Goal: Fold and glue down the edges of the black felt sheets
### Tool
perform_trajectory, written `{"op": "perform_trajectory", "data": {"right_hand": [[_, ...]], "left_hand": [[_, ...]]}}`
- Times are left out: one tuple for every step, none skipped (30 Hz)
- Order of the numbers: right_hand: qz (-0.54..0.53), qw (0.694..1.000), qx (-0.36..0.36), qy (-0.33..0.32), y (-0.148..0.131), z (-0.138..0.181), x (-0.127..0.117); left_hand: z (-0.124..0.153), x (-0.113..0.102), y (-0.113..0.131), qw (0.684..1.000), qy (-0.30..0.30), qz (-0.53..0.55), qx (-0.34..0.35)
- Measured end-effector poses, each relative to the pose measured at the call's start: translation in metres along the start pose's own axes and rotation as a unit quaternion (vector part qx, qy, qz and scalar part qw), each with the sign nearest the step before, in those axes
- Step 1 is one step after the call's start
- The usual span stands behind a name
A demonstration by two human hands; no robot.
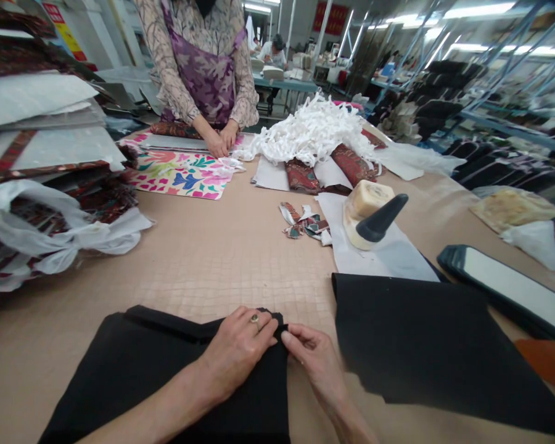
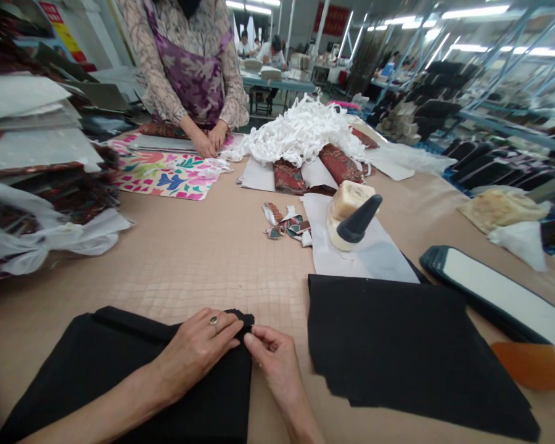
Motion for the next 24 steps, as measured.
{"op": "perform_trajectory", "data": {"right_hand": [[0.016,1.0,-0.007,0.006,-0.001,0.0,-0.001],[0.031,0.999,-0.015,0.014,-0.002,0.001,-0.002],[0.043,0.999,-0.022,0.021,-0.003,0.001,-0.002],[0.052,0.998,-0.029,0.025,-0.005,0.002,-0.002],[0.056,0.998,-0.034,0.026,-0.006,0.002,-0.001],[0.056,0.997,-0.035,0.026,-0.007,0.002,0.0],[0.055,0.998,-0.034,0.023,-0.008,0.001,0.001],[0.054,0.998,-0.031,0.019,-0.009,0.001,0.002],[0.054,0.998,-0.03,0.015,-0.01,0.001,0.003],[0.054,0.998,-0.029,0.013,-0.011,0.0,0.004],[0.055,0.998,-0.029,0.011,-0.013,0.0,0.004],[0.054,0.998,-0.028,0.008,-0.013,0.0,0.005],[0.053,0.998,-0.026,0.006,-0.014,-0.001,0.005],[0.052,0.998,-0.021,0.003,-0.014,-0.001,0.005],[0.049,0.999,-0.014,-0.001,-0.013,-0.002,0.005],[0.046,0.999,-0.007,-0.004,-0.012,-0.002,0.005],[0.043,0.999,-0.001,-0.006,-0.011,-0.002,0.004],[0.041,0.999,0.002,-0.006,-0.01,-0.003,0.004],[0.04,0.999,0.004,-0.006,-0.009,-0.003,0.004],[0.04,0.999,0.002,-0.004,-0.009,-0.003,0.003],[0.039,0.999,-0.003,0.0,-0.009,-0.002,0.003],[0.039,0.999,-0.01,0.002,-0.009,-0.002,0.002],[0.038,0.999,-0.017,0.003,-0.01,-0.001,0.002],[0.039,0.999,-0.022,0.002,-0.011,0.0,0.002]], "left_hand": [[0.0,0.002,-0.002,1.0,-0.023,0.006,0.0],[0.001,0.004,-0.004,0.999,-0.049,0.018,-0.002],[0.002,0.006,-0.006,0.997,-0.074,0.035,-0.006],[0.002,0.007,-0.008,0.994,-0.097,0.054,-0.01],[0.002,0.008,-0.01,0.99,-0.113,0.076,-0.02],[0.002,0.008,-0.012,0.987,-0.124,0.1,-0.034],[0.002,0.008,-0.014,0.982,-0.129,0.129,-0.051],[0.001,0.007,-0.016,0.976,-0.127,0.162,-0.071],[0.0,0.006,-0.018,0.968,-0.124,0.196,-0.093],[0.0,0.004,-0.021,0.959,-0.12,0.229,-0.115],[-0.001,0.003,-0.023,0.949,-0.117,0.26,-0.133],[-0.002,0.001,-0.024,0.939,-0.116,0.287,-0.149],[-0.003,0.0,-0.025,0.931,-0.115,0.307,-0.163],[-0.003,-0.001,-0.026,0.923,-0.115,0.322,-0.176],[-0.003,-0.002,-0.027,0.917,-0.116,0.331,-0.189],[-0.004,-0.003,-0.028,0.914,-0.115,0.334,-0.199],[-0.004,-0.004,-0.028,0.915,-0.113,0.331,-0.203],[-0.004,-0.004,-0.028,0.918,-0.109,0.325,-0.199],[-0.005,-0.004,-0.027,0.923,-0.106,0.317,-0.189],[-0.006,-0.005,-0.025,0.929,-0.102,0.309,-0.173],[-0.007,-0.004,-0.024,0.934,-0.1,0.305,-0.155],[-0.008,-0.004,-0.023,0.936,-0.101,0.306,-0.138],[-0.009,-0.003,-0.022,0.936,-0.106,0.313,-0.122],[-0.009,-0.002,-0.022,0.935,-0.11,0.32,-0.108]]}}
Point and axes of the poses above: each hand's wrist, its own z-axis away from the middle knuckle, its own x-axis out of the palm, y = z × x, the point moved 6 cm from there along -z, towards the middle knuckle, and after that the axes turned 9 degrees about x, right-handed, at the moved point
